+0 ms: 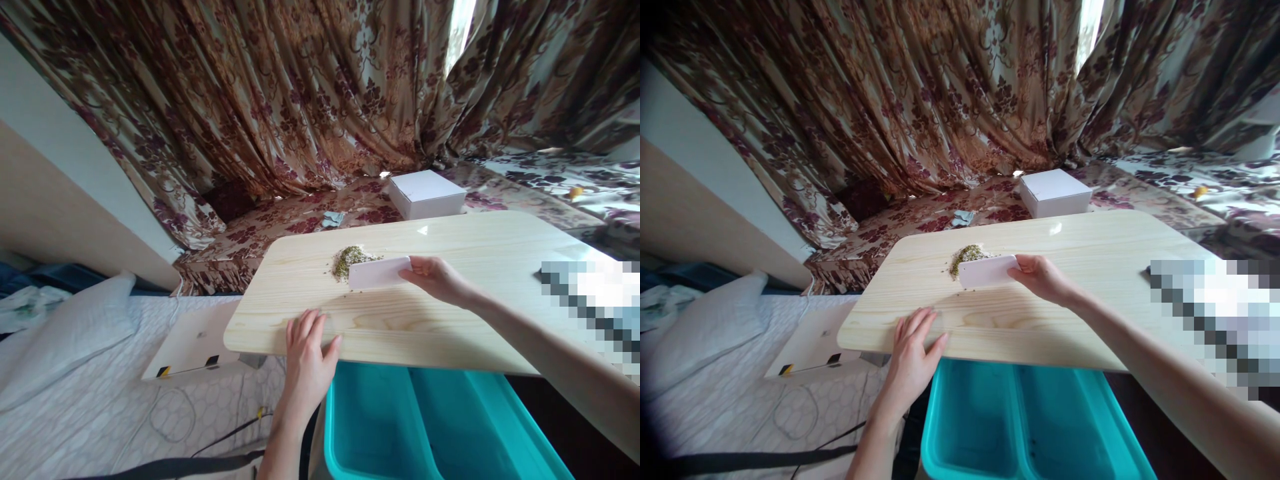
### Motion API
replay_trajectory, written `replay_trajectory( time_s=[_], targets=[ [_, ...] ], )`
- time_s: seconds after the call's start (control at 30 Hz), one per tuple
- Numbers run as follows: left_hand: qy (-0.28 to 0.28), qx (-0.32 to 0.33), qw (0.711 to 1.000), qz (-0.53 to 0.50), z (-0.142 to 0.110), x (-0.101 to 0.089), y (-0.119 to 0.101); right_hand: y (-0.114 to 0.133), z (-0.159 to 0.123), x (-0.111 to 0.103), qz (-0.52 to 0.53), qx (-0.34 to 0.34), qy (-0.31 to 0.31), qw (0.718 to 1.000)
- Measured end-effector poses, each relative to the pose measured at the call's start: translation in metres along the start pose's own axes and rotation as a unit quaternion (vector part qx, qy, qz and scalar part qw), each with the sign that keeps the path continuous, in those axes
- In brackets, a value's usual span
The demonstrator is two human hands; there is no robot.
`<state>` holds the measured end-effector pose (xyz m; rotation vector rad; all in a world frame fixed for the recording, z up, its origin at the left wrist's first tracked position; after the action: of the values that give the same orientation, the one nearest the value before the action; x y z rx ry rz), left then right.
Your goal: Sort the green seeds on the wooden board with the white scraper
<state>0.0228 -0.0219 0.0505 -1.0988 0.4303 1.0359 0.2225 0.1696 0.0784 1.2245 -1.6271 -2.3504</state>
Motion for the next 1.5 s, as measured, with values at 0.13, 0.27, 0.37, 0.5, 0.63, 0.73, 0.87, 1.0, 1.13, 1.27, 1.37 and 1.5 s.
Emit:
replay_trajectory(
  time_s=[0.13, 0.27, 0.37, 0.5, 0.63, 0.73, 0.87, 1.0, 1.13, 1.27, 1.37, 1.5],
  targets=[
    [0.007, 0.002, 1.000, 0.001, -0.004, 0.001, -0.001, 0.001, 0.003, 0.008, 0.020, 0.002, 0.001, 1.000],
    [0.015, 0.005, 1.000, 0.004, -0.009, 0.001, -0.002, 0.005, 0.010, 0.023, 0.056, -0.007, 0.020, 0.998],
    [0.014, 0.009, 1.000, 0.008, -0.012, -0.001, -0.004, 0.005, 0.016, 0.032, 0.070, 0.003, 0.029, 0.997],
    [0.012, 0.017, 1.000, 0.009, -0.015, -0.004, -0.008, 0.005, 0.023, 0.041, 0.084, 0.004, 0.048, 0.995],
    [0.015, 0.027, 0.999, 0.014, -0.021, -0.005, -0.006, 0.008, 0.031, 0.047, 0.092, -0.011, 0.066, 0.994],
    [0.018, 0.042, 0.999, 0.021, -0.026, -0.007, -0.004, 0.013, 0.039, 0.051, 0.055, -0.018, 0.087, 0.995],
    [0.004, 0.040, 0.999, 0.019, -0.029, -0.012, -0.007, 0.022, 0.047, 0.057, -0.019, -0.025, 0.104, 0.994],
    [-0.006, 0.044, 0.999, 0.017, -0.031, -0.014, -0.010, 0.028, 0.053, 0.059, -0.064, -0.019, 0.101, 0.993],
    [-0.003, 0.054, 0.998, 0.022, -0.035, -0.013, -0.005, 0.031, 0.053, 0.056, -0.102, -0.010, 0.103, 0.989],
    [-0.010, 0.047, 0.999, 0.019, -0.037, -0.014, -0.004, 0.028, 0.046, 0.048, -0.131, -0.001, 0.115, 0.985],
    [-0.006, 0.052, 0.999, 0.015, -0.037, -0.014, -0.008, 0.025, 0.036, 0.039, -0.154, 0.003, 0.128, 0.980],
    [-0.005, 0.059, 0.998, 0.011, -0.034, -0.013, -0.013, 0.020, 0.017, 0.023, -0.180, 0.011, 0.143, 0.973]
  ],
)
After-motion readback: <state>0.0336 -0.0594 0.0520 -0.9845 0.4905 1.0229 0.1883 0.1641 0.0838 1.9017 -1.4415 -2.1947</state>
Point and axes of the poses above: each hand's wrist, its own z-axis towards the middle knuckle, its own x-axis out of the palm, y = z × x, the point moved 5 cm from there along z, towards the middle knuckle, and after that the axes turned 15 degrees about -z, right-handed, at the moved point
